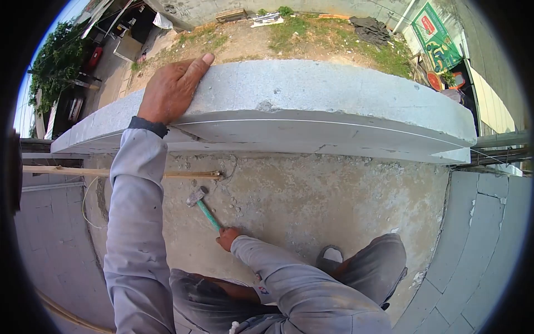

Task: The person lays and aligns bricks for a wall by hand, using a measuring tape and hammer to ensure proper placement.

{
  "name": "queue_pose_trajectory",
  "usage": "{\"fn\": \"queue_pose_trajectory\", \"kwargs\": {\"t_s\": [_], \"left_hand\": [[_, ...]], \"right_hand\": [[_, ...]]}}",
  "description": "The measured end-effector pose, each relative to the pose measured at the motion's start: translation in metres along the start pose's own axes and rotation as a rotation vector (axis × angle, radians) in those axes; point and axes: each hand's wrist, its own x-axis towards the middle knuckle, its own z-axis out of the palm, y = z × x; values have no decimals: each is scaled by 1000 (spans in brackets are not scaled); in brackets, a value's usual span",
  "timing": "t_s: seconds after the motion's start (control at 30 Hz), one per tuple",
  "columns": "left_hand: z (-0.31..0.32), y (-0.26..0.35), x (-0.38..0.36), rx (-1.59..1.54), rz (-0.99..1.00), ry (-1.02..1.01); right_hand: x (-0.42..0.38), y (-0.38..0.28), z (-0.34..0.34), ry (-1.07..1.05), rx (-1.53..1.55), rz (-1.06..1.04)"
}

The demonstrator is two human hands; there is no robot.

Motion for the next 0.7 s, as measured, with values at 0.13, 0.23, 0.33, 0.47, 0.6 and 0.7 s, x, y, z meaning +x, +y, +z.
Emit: {"fn": "queue_pose_trajectory", "kwargs": {"t_s": [0.13, 0.23, 0.33, 0.47, 0.6, 0.7], "left_hand": [[-1, 4, 0, -49, -21, -70], [-1, 3, 2, -46, -38, -56], [-8, 2, 6, 13, -27, -142], [-14, 2, 6, 94, -20, -228], [-12, 6, 3, 86, 39, -176], [-8, -3, 4, 87, 57, -150]], "right_hand": [[-25, 12, -33, 169, 336, 189], [-65, 16, -105, 159, 221, 154], [-67, -1, -148, 124, 248, 207], [-53, -12, -169, -16, 416, 341], [-153, -6, -205, -63, 587, 431], [-250, 6, -203, 122, 775, 469]]}}
